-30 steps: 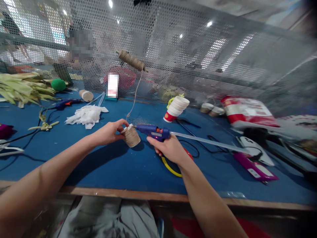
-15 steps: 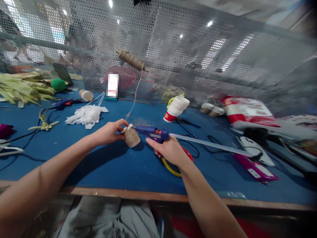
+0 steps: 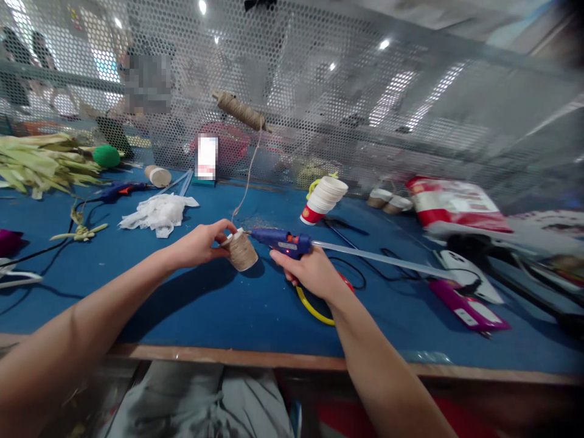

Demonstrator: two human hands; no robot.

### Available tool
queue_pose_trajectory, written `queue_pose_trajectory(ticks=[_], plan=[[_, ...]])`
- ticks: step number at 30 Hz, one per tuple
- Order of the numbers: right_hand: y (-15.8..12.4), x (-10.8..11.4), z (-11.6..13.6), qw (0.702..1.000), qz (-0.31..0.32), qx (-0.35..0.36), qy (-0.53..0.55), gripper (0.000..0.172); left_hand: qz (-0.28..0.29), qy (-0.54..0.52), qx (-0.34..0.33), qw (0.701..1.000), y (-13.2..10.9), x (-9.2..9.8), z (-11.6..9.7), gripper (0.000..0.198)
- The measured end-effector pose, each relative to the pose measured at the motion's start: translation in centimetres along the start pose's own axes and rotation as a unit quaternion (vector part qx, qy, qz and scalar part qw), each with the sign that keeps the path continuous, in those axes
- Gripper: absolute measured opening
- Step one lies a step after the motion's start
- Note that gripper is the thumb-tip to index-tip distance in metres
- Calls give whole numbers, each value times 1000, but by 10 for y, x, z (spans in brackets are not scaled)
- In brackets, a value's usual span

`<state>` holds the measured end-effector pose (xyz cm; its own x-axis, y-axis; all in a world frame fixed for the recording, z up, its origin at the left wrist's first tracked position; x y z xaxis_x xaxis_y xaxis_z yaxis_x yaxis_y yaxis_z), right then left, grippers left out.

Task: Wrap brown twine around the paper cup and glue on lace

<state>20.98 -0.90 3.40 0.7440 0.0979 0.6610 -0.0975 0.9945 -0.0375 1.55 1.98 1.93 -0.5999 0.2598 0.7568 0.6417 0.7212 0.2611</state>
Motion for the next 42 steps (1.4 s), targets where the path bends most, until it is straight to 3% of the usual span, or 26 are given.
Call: queue_pose_trajectory(ticks=[42], plan=[[-8,-7,6,1000,12,-6,-4,32,-1,6,-6,1000,0,0,-1,33]])
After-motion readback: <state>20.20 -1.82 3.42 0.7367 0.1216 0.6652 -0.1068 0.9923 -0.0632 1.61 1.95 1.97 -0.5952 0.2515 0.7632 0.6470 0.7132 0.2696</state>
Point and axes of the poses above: each hand's wrist, its own y-axis towards the middle knuckle, its own x-axis out of the back of the hand, z = x × y, the point moved 4 cm from there along y, towards the middle knuckle, and after that the axes turned 9 degrees about -x, right-handed, at the moved point
